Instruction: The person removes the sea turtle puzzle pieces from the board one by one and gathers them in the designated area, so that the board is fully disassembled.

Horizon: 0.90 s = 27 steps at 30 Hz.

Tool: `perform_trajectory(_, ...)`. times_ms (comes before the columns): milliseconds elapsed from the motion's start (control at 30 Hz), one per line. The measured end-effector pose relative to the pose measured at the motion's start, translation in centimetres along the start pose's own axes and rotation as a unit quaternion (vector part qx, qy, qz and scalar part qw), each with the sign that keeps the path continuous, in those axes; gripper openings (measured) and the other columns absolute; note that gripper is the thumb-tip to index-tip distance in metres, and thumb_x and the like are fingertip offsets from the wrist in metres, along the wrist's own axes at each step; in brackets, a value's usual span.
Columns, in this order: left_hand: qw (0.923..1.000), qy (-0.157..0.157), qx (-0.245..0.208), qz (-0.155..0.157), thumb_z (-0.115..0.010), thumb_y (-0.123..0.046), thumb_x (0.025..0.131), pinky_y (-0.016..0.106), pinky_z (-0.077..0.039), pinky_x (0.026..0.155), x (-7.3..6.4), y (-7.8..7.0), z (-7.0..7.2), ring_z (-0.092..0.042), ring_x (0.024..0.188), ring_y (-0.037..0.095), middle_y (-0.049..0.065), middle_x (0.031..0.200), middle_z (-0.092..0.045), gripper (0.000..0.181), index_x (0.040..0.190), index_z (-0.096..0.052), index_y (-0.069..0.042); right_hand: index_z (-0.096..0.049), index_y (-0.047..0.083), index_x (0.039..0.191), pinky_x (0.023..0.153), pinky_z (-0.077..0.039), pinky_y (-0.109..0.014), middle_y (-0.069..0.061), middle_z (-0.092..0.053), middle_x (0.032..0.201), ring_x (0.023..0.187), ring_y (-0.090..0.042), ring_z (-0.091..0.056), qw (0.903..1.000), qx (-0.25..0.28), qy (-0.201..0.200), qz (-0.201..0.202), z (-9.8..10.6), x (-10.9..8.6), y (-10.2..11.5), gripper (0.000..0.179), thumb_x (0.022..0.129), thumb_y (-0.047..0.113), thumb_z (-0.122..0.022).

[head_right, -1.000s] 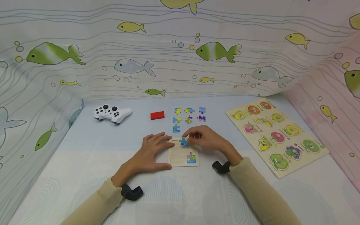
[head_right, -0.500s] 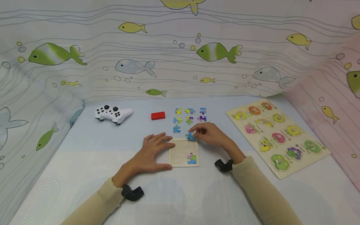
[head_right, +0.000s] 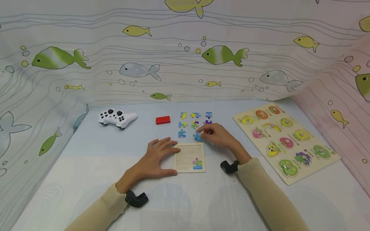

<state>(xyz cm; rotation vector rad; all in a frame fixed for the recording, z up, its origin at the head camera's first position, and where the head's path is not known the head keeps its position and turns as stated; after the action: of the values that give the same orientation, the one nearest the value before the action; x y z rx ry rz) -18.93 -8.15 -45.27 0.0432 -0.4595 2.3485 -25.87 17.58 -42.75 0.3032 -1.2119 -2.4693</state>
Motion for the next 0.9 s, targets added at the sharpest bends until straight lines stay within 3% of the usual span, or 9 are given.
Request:
perform_trajectory(267, 1.0, 0.0, -0.005, 0.001, -0.069, -0.069, 0.08, 0.065, -0.015, 0.118, -0.1, -0.1, 0.1, -0.026, 0.155, 0.027, -0.003, 0.157, -0.045, 0.076, 0.144, -0.055, -0.031, -0.074, 0.01, 0.12, 0.065, -0.043, -0.025, -0.006, -0.062, 0.089, 0.077, -0.019, -0.051, 0.9996, -0.026, 0.013, 0.003, -0.2, 1.0, 0.4, 0.024, 0.098, 0.011, -0.063)
perform_trajectory(500, 1.0, 0.001, -0.008, 0.0, -0.07, -0.069, 0.08, 0.064, -0.014, 0.119, -0.1, -0.2, 0.2, -0.025, 0.155, 0.027, -0.002, 0.157, -0.045, 0.075, 0.144, -0.056, -0.031, -0.074, 0.012, 0.121, 0.071, -0.043, -0.028, -0.006, -0.066, 0.099, 0.082, -0.019, -0.05, 0.9981, -0.06, 0.01, -0.006, -0.5, 1.7, 0.4, 0.026, 0.098, 0.013, -0.063)
perform_trajectory(733, 1.0, -0.001, -0.004, -0.001, -0.069, -0.069, 0.08, 0.064, -0.014, 0.119, -0.1, -0.1, 0.2, -0.025, 0.155, 0.027, -0.002, 0.157, -0.045, 0.075, 0.144, -0.055, -0.031, -0.073, 0.011, 0.122, 0.072, -0.043, -0.029, -0.006, -0.065, 0.094, 0.082, -0.019, -0.05, 0.9974, -0.07, 0.017, -0.003, -0.6, 2.1, 0.5, 0.027, 0.098, 0.011, -0.062)
perform_trajectory(900, 1.0, 0.001, -0.003, -0.001, -0.069, -0.069, 0.081, 0.064, -0.014, 0.119, -0.1, -0.1, 0.1, -0.025, 0.155, 0.027, -0.003, 0.157, -0.044, 0.076, 0.145, -0.055, -0.032, -0.073, 0.011, 0.121, 0.076, -0.045, -0.031, -0.008, -0.069, 0.103, 0.085, -0.019, -0.053, 0.9966, -0.076, 0.032, -0.002, -0.6, 2.2, 0.9, 0.027, 0.097, 0.011, -0.062)
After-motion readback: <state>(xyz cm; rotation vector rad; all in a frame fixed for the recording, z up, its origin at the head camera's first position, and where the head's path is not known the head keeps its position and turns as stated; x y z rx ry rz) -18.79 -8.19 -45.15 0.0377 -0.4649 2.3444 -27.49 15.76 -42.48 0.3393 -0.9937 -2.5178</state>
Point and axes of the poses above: each hand's wrist, its own x-axis towards the middle knuckle, its own z-axis out of the back of the hand, y = z × x, the point moved 5 cm from there along x, towards the middle knuckle
